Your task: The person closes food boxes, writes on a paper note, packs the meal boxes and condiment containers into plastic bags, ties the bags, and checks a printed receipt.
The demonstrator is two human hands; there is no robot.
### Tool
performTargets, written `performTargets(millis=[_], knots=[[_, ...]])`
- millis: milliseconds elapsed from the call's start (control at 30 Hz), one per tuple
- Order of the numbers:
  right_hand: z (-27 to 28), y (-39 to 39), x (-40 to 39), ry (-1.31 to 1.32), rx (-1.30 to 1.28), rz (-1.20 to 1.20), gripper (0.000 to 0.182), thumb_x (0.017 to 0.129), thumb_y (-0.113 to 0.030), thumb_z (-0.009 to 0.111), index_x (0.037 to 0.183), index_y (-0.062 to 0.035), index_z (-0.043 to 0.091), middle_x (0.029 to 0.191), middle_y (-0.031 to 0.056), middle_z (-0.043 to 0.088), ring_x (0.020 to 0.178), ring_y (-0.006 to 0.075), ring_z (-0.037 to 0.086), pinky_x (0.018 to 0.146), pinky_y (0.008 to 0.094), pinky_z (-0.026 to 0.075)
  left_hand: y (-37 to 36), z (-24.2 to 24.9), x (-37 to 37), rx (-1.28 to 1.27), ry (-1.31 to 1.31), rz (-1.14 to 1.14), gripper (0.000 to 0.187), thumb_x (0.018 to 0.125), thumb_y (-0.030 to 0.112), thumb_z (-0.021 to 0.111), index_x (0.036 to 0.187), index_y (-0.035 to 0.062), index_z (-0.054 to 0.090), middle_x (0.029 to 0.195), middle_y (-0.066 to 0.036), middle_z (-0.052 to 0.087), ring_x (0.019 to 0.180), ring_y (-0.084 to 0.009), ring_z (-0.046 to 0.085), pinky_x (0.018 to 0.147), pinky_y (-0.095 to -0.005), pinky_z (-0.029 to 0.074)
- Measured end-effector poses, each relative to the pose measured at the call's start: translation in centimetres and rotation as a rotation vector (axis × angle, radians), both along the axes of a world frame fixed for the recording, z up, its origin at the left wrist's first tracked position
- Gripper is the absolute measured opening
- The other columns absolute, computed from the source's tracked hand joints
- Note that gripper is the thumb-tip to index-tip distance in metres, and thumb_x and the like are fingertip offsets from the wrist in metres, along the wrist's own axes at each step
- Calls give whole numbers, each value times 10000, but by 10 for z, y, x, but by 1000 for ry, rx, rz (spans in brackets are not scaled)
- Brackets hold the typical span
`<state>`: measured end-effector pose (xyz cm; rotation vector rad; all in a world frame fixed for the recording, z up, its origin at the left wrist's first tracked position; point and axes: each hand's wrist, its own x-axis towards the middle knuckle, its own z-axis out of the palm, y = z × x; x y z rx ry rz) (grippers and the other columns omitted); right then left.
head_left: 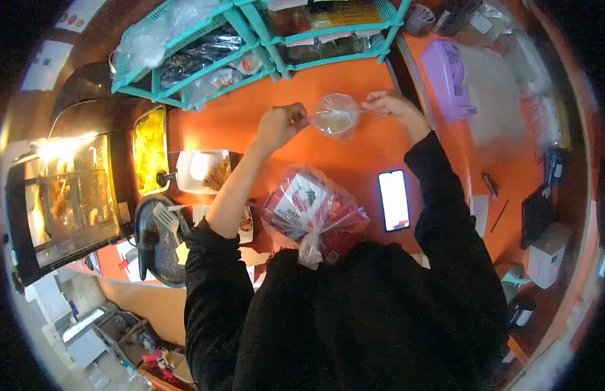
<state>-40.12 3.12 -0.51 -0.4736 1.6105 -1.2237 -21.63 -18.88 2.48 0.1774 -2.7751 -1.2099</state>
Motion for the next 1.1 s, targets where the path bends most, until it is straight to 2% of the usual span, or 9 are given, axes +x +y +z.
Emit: performTargets(millis=[133, 200, 300, 433, 500, 667, 867, 933, 1100], knots=[[-27, 4, 0, -1, 56, 31, 150, 735, -240, 602, 664, -124, 538, 571, -52, 464, 485, 27, 379, 442, 198, 248, -4, -33, 11, -142, -81, -74, 131, 702, 196, 625, 731, 81, 570, 644, -83, 587, 596, -203, 566, 539, -321, 423], [-14, 4, 7, 53, -12, 189, 166, 733, -236, 604, 652, -111, 532, 590, -43, 481, 525, 37, 420, 465, 191, 281, -12, -47, 19, 651, -183, -43, 125, 703, 158, 631, 764, 65, 576, 728, -47, 605, 702, -153, 571, 616, -302, 426], [37, -12, 33, 349, -265, 107, 191, 736, -236, 605, 662, -74, 537, 609, -24, 503, 548, 61, 455, 489, 206, 333, 3, -6, 24, 952, 11, 112, 151, 697, 124, 630, 807, 35, 576, 809, -28, 603, 798, -136, 554, 694, -284, 417], [110, -53, 72, 531, -386, 347, 204, 735, -221, 606, 699, -26, 554, 615, -5, 517, 578, 79, 472, 535, 242, 382, 38, 64, 27, 894, 231, 86, 162, 704, 99, 617, 837, 17, 571, 800, -50, 609, 769, -145, 563, 700, -273, 420], [136, -70, 90, 752, -321, 414, 210, 734, -210, 609, 714, -6, 565, 627, -1, 529, 594, 76, 475, 557, 247, 393, 38, 80, 30, 36, 205, 187, 182, 705, 106, 624, 837, -7, 569, 789, -71, 612, 749, -146, 567, 692, -257, 421], [134, -79, 71, 695, -608, 328, 164, 744, -176, 603, 803, -24, 616, 698, 19, 595, 649, 76, 518, 581, 242, 424, 23, 99, 52, 455, 209, 325, 125, 719, 98, 537, 724, -17, 584, 702, -61, 586, 692, -134, 545, 672, -246, 408], [84, 11, -126, 1300, -43, -739, 139, 735, -137, 552, 780, -34, 633, 686, 91, 623, 614, 164, 595, 569, 280, 460, 9, 116, 103, 590, 78, 520, 202, 736, 176, 501, 712, -4, 590, 685, -33, 550, 699, -110, 474, 675, -245, 338], [79, 26, -169, 1637, 164, -671, 192, 738, -205, 515, 680, -54, 618, 677, 142, 602, 661, 300, 589, 590, 403, 471, 10, 124, 122, 720, 146, 610, 202, 749, 170, 504, 733, -11, 592, 679, -27, 535, 661, -106, 446, 644, -242, 328], [68, 13, -233, 1820, 449, -415, 214, 752, -227, 474, 743, -61, 609, 719, 149, 597, 662, 341, 575, 602, 426, 469, 33, 185, 168, 423, 12, 874, 255, 754, 164, 513, 855, -62, 579, 674, -56, 525, 613, -115, 454, 607, -233, 349]])
